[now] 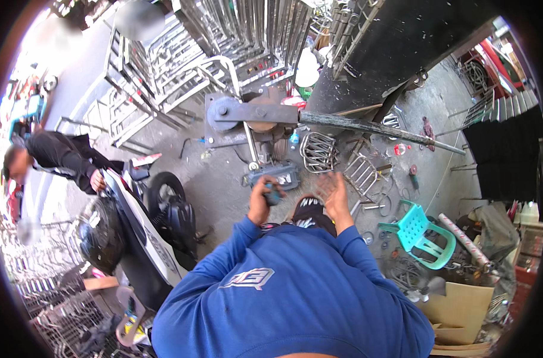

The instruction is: The person measures a scooter's front panel, then uses a manual pipe bender to shape a metal tube. They repeatedly test the bent tube against the scooter's front, adjusting the bend until the fit appears satisfactory.

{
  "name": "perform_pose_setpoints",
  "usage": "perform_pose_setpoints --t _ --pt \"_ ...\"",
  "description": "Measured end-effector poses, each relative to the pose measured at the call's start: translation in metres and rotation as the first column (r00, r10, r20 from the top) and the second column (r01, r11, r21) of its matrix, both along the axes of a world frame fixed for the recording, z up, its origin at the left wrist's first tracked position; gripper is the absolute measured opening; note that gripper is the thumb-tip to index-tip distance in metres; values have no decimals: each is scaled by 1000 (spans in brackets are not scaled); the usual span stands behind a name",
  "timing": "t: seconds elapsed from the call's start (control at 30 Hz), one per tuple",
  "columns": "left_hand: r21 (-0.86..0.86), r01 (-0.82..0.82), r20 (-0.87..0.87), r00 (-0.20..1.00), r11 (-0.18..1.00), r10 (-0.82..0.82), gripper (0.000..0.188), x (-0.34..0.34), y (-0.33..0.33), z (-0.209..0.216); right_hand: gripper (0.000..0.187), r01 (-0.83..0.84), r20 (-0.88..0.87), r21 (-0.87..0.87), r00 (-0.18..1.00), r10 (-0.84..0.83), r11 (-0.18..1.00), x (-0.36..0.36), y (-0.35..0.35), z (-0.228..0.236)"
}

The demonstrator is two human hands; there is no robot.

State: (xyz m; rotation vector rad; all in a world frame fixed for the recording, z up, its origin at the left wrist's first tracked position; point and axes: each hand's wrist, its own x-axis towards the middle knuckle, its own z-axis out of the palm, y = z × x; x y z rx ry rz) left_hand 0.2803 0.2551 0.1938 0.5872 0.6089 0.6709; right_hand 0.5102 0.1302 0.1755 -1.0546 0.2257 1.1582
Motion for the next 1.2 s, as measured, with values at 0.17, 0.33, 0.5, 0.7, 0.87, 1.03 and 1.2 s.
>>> perform_pose_setpoints --t 0.17,0.33,0.5,0.7,0.87,1.03,1.2 --pt "575 180 -719 577 798 387 41 -23 57 0 75 558 -30 -90 827 -562 825 116 -22 -41" --pt "594 477 -727 -25 648 686 64 20 111 -3 69 560 60 -162 827 -558 812 249 49 -41" --pt "401 476 -832 -168 783 528 49 50 128 -21 50 495 93 -77 868 -488 866 307 132 -31" --pt "430 516 -761 -234 741 605 35 58 123 -21 50 356 95 -42 931 -351 933 337 184 -24" --pt "441 519 -695 -318 732 644 33 70 119 -13 71 242 155 32 957 -244 970 370 231 -36" --pt "418 508 -687 -366 753 628 32 76 116 -8 88 118 169 -163 981 -90 980 383 228 -43" --pt "439 492 -698 -340 752 630 34 74 117 -11 121 -424 38 -450 870 491 786 419 182 -26"
